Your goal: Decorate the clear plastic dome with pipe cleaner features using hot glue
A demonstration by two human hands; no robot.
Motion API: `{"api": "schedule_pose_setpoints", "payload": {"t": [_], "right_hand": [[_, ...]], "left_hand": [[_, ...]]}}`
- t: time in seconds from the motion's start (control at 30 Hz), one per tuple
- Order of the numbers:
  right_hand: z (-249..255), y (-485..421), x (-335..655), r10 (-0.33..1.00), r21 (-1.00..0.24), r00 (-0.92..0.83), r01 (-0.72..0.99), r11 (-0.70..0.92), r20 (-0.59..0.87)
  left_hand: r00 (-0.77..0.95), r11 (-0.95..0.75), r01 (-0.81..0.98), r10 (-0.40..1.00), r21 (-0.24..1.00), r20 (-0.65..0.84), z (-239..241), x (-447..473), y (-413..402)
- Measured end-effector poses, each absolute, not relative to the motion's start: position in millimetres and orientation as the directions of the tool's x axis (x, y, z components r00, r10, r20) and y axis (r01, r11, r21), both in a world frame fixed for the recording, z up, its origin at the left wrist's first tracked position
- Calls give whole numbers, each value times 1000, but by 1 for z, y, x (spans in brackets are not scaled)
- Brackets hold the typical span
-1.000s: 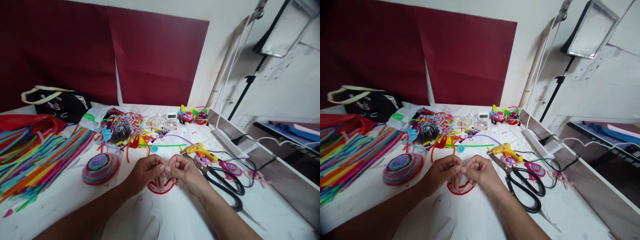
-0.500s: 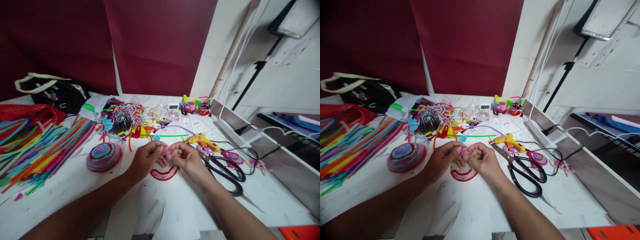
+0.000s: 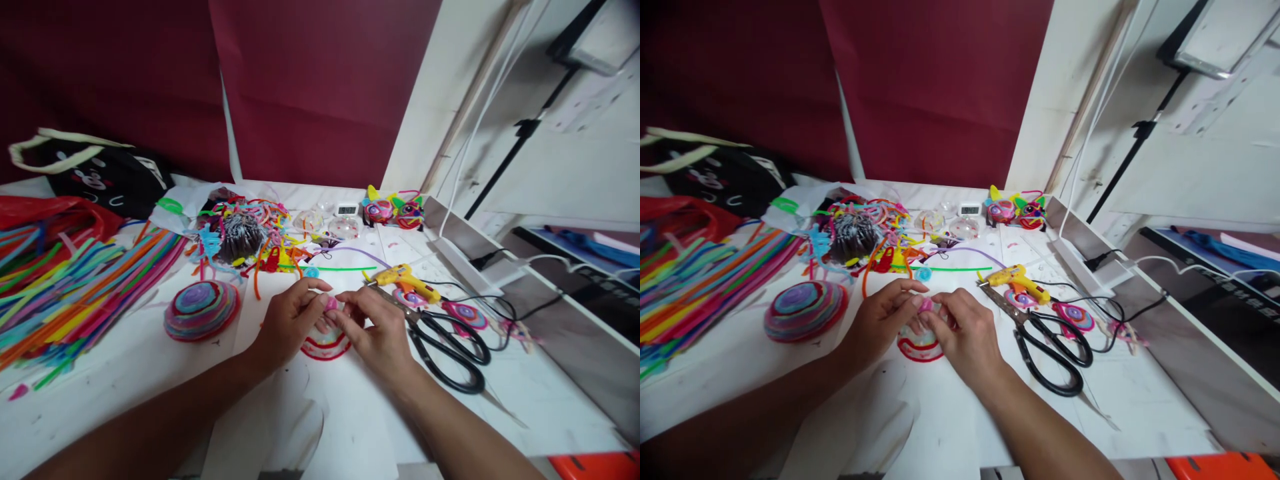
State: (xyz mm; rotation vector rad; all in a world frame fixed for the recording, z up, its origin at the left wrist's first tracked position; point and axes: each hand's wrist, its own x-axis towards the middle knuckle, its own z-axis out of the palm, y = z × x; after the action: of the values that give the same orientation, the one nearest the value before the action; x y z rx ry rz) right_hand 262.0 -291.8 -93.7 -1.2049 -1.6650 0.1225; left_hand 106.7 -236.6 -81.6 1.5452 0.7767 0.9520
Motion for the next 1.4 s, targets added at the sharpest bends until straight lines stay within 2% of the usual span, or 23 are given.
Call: {"api": "schedule_pose_setpoints", "payload": {"t": [0.13,0.37,0.63,1.0,1.2,1.4], "right_hand": [[-95,-293,261,719,-514,5,703,492,695],[-97,-296,261,707,-338,-130,809,481,695],[-94,-294,262,685,-294,-173,809,508,708],[-97,-295,262,668,-167,-260,848,503,697],[-93,-295,259,698,-126,-301,863,489,649],[-90,-295,256,693,-107,-292,876,471,659]], "left_hand": [[473,-147,-13,870,989,136,-84,106,-236],[478,-190,43,866,981,146,-84,106,-236],[525,-156,33,843,987,115,-89,104,-231],[546,-76,0,835,997,63,-89,103,-231],[529,-23,-46,847,999,44,-92,103,-232],[480,-75,-3,875,997,67,-89,103,-235]]}}
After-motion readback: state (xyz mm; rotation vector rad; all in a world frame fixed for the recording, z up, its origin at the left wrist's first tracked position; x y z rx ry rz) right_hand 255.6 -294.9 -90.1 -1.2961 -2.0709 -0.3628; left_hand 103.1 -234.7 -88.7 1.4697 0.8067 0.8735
